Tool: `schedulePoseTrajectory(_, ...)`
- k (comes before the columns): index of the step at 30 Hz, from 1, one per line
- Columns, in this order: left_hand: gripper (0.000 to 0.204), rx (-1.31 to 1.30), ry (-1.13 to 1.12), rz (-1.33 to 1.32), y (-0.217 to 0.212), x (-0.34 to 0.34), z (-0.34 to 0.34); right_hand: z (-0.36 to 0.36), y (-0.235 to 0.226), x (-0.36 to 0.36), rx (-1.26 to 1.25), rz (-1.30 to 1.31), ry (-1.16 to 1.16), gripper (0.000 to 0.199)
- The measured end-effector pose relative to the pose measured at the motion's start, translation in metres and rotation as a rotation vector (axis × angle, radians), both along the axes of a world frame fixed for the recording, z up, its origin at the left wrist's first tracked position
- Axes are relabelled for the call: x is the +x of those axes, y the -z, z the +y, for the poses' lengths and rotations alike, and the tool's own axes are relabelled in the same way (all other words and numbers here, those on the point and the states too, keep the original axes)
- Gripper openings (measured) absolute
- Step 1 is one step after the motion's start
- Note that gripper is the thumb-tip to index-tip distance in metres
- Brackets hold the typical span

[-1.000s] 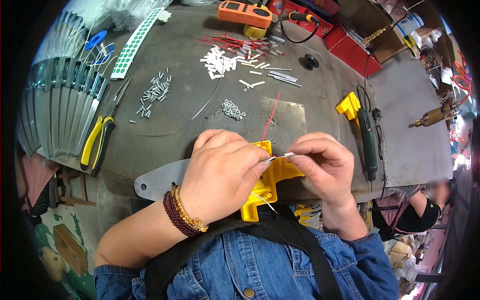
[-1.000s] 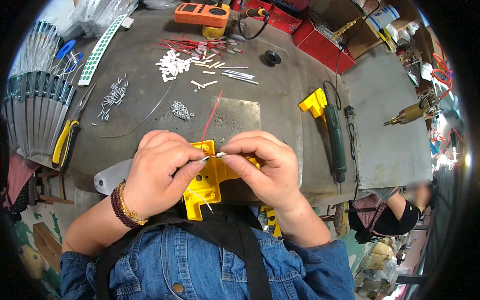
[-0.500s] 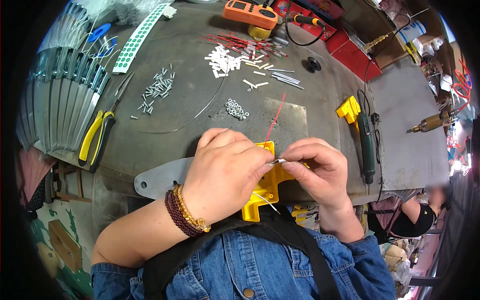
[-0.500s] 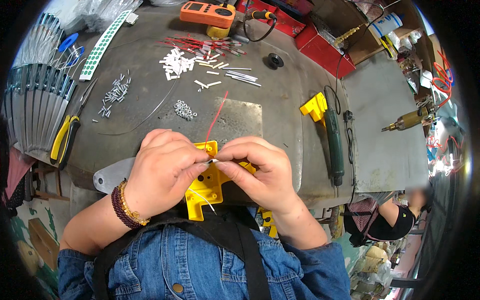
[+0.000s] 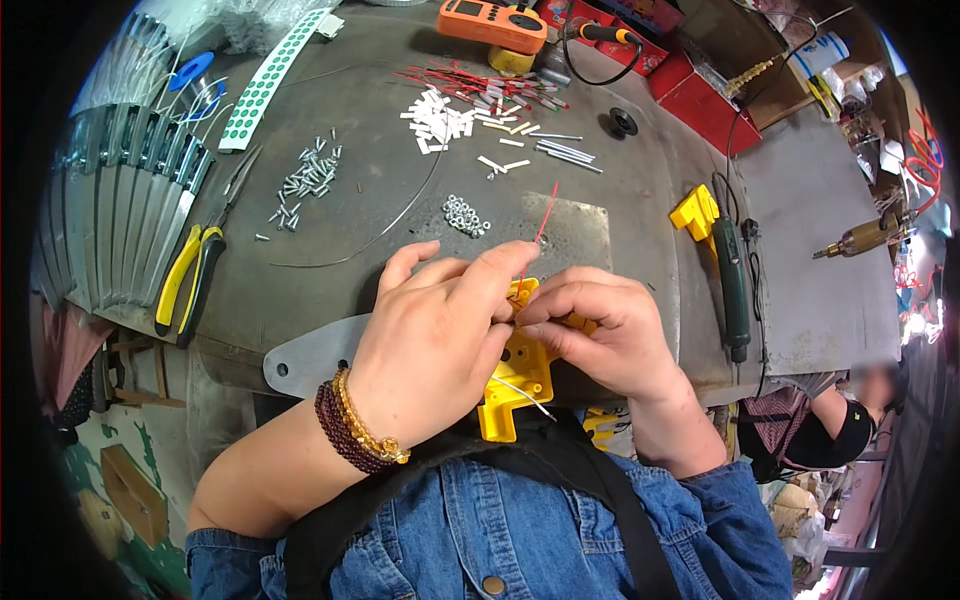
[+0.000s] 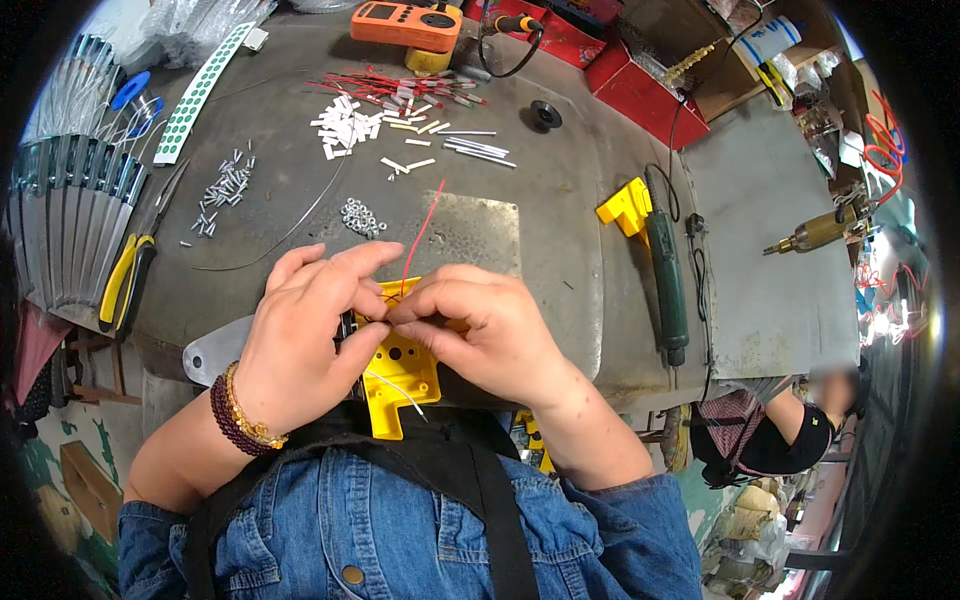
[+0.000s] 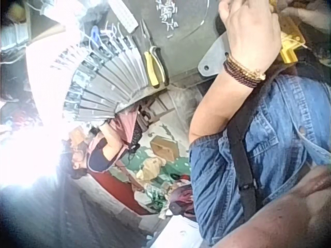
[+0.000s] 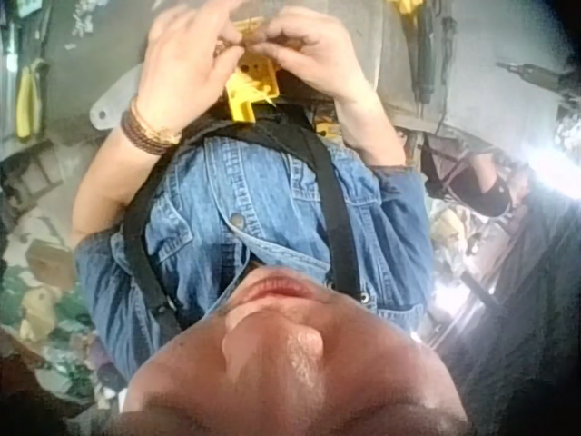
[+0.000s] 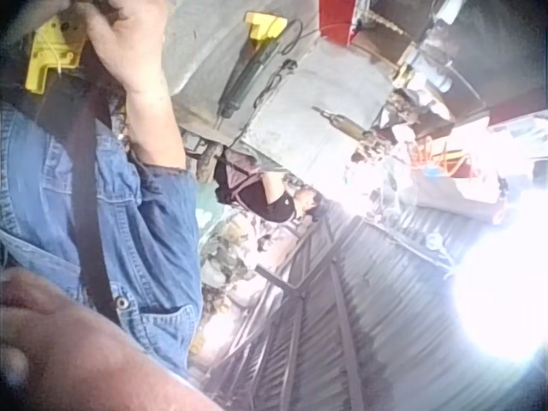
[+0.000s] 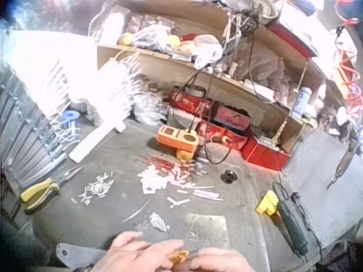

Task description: Assembling and soldering internal wiring components into a yellow power tool housing.

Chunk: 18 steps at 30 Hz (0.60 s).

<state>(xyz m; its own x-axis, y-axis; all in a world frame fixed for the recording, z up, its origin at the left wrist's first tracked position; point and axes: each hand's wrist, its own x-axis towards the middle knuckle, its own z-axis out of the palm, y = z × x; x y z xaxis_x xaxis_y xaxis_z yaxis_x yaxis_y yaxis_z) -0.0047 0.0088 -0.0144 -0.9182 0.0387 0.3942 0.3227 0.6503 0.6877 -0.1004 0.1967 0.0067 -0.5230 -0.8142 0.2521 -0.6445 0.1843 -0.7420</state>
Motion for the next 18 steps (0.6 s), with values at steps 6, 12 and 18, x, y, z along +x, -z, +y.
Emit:
schedulePoseTrajectory(6,0.049,-0.046,0.012,0.043,-0.006,0.003,0.001,0.008,-0.002,0.009,-0.01,0.181,0.124,0.015)
schedulePoseTrajectory(12,0.024,-0.212,-0.004,0.13,-0.002,-0.003,0.009,0.009,-0.007,0.016,0.049,0.201,0.221,0.012)
schedulePoseTrajectory(18,0.012,-0.116,-0.037,0.165,0.001,-0.008,0.011,0.006,-0.005,0.022,0.056,0.177,0.268,0.009)
